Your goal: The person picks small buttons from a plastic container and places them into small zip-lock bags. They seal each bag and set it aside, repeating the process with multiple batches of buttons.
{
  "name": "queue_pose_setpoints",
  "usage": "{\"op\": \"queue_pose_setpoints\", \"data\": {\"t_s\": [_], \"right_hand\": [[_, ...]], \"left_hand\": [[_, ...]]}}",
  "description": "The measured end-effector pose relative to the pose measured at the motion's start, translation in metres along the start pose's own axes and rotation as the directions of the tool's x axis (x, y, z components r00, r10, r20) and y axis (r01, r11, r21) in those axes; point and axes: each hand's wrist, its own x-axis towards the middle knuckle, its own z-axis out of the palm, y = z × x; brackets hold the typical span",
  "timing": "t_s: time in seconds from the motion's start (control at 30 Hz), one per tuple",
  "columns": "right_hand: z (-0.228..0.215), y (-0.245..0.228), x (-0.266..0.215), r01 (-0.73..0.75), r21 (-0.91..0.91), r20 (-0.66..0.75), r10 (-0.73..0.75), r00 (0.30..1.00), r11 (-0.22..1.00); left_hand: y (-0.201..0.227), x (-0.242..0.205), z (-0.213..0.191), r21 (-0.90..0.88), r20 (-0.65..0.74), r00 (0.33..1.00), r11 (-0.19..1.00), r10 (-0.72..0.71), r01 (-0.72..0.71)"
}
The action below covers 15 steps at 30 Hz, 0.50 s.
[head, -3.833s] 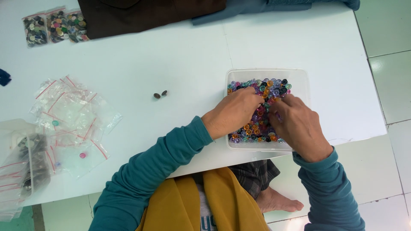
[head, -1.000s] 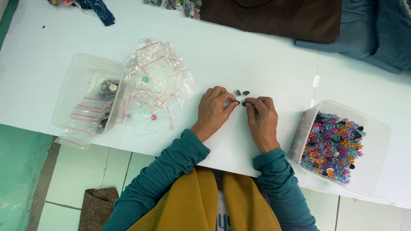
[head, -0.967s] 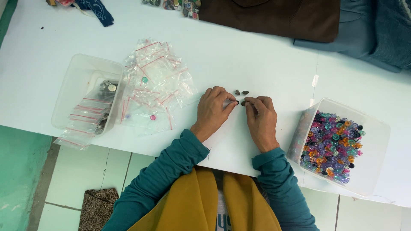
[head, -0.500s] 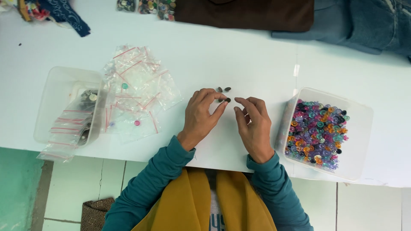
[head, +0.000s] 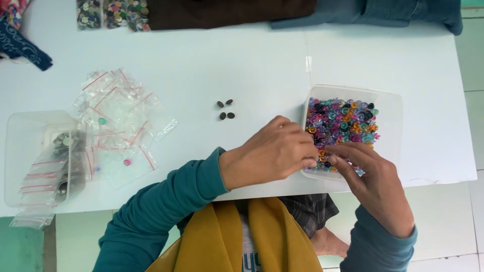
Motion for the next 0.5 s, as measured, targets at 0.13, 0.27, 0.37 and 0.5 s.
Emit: {"op": "queue_pose_setpoints", "data": {"t_s": [0.13, 0.27, 0.37, 0.5], "right_hand": [[0.005, 0.044, -0.010, -0.052, -0.109, 0.123, 0.065, 0.990, 0.993], [0.011, 0.058, -0.009, 0.008, -0.144, 0.080, 0.004, 0.997, 0.990], [0.016, 0.070, 0.006, 0.072, -0.250, -0.044, -0.086, 0.995, 0.966], [0.026, 0.079, 0.036, 0.080, -0.501, -0.067, -0.132, 0.989, 0.861]], "left_hand": [[0.015, 0.010, 0.032, 0.349, 0.123, 0.992, 0.933, 0.043, -0.084], [0.022, 0.024, 0.044, 0.464, 0.366, 0.925, 0.881, -0.101, -0.088], [0.022, 0.030, 0.051, 0.470, 0.452, 0.870, 0.881, -0.197, -0.044], [0.006, 0.028, 0.076, 0.396, 0.394, 0.890, 0.916, -0.231, 0.062]]}}
